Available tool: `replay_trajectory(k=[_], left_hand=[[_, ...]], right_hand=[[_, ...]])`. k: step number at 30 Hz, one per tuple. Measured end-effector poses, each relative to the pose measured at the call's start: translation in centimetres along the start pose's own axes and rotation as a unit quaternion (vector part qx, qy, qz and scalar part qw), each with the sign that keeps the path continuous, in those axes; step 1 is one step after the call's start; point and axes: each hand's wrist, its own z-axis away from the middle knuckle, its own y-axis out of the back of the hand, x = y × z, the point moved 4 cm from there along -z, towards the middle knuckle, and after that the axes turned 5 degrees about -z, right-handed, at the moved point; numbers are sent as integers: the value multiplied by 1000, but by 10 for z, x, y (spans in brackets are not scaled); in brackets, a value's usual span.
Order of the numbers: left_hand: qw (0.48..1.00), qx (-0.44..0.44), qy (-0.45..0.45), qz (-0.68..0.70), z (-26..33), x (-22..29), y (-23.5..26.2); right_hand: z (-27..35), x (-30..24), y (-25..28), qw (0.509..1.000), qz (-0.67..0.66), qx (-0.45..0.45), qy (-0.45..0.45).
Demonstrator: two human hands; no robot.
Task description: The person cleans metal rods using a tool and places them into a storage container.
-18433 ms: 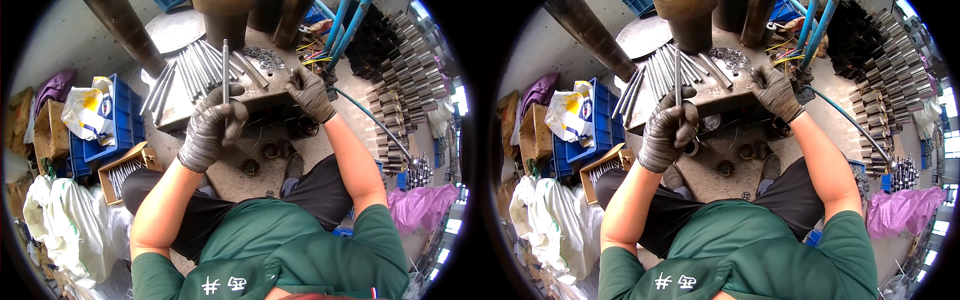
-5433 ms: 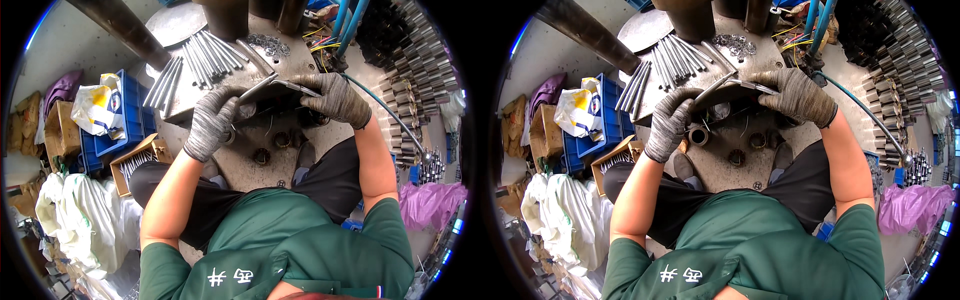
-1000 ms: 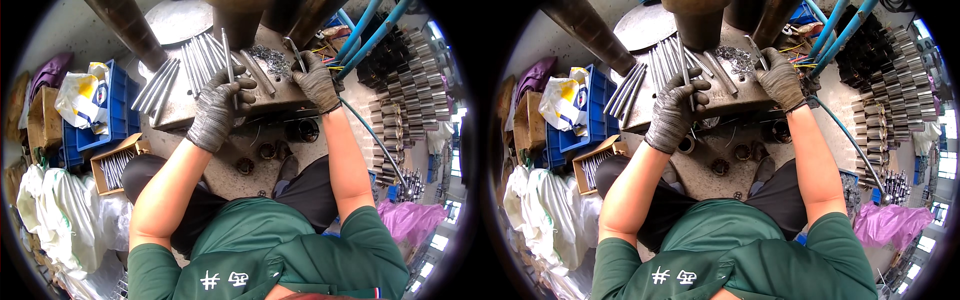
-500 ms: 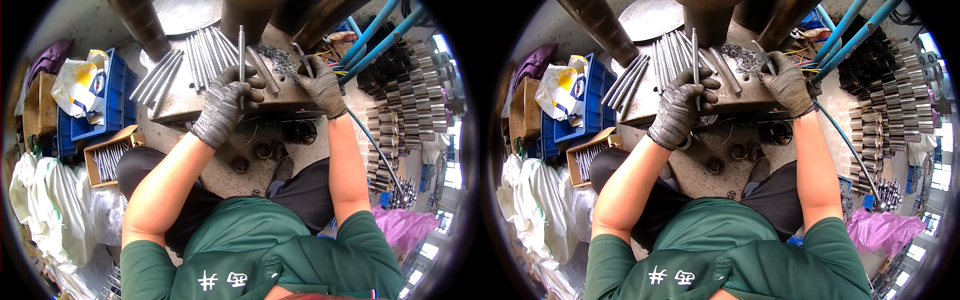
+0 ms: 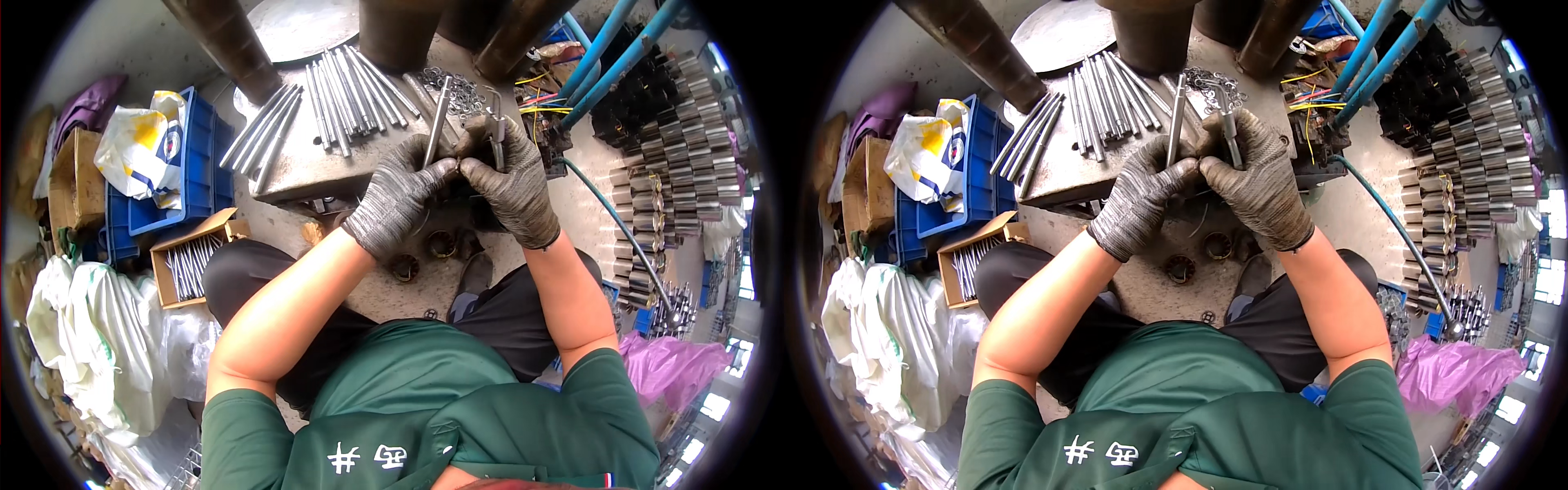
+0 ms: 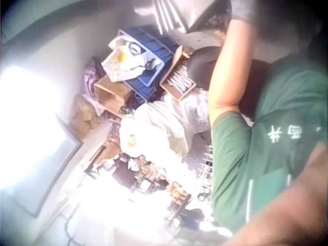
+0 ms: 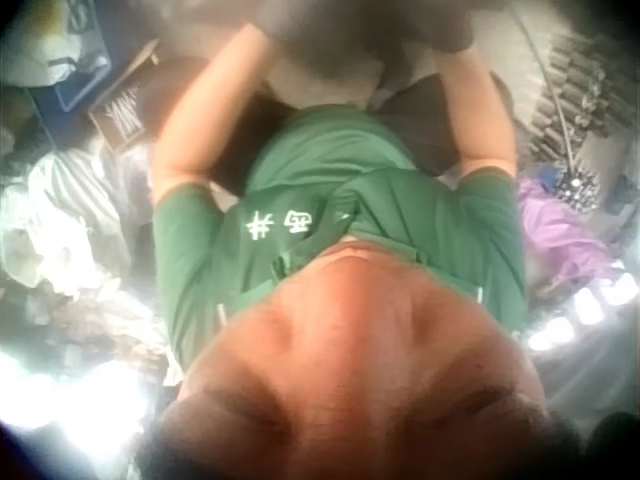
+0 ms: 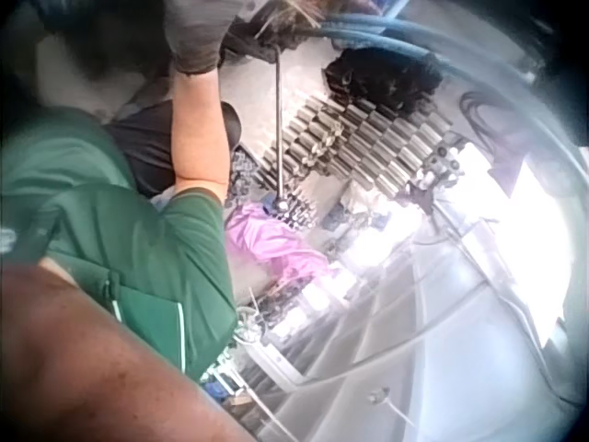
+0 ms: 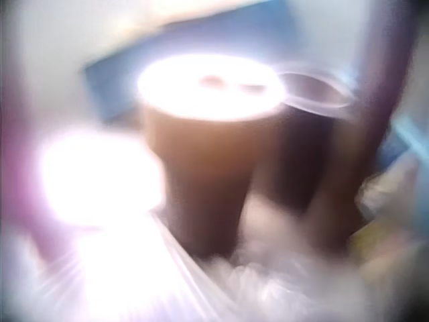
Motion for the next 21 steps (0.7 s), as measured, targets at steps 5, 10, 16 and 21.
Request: replay_trajectory(k=[5, 10, 16, 21], left_hand=[[1000, -2, -4, -5, 7, -9, -2], [998, 35, -26, -48, 11, -7, 1], [998, 46, -33, -14, 15, 7, -2], [992, 60, -18, -106, 9, -6, 4]], right_hand=[[4, 6, -1, 998, 28, 32, 56], [4, 13, -6, 982, 152, 60, 93], [5, 11, -8, 989, 103, 82, 62], [8, 7, -15, 930, 287, 124, 196]])
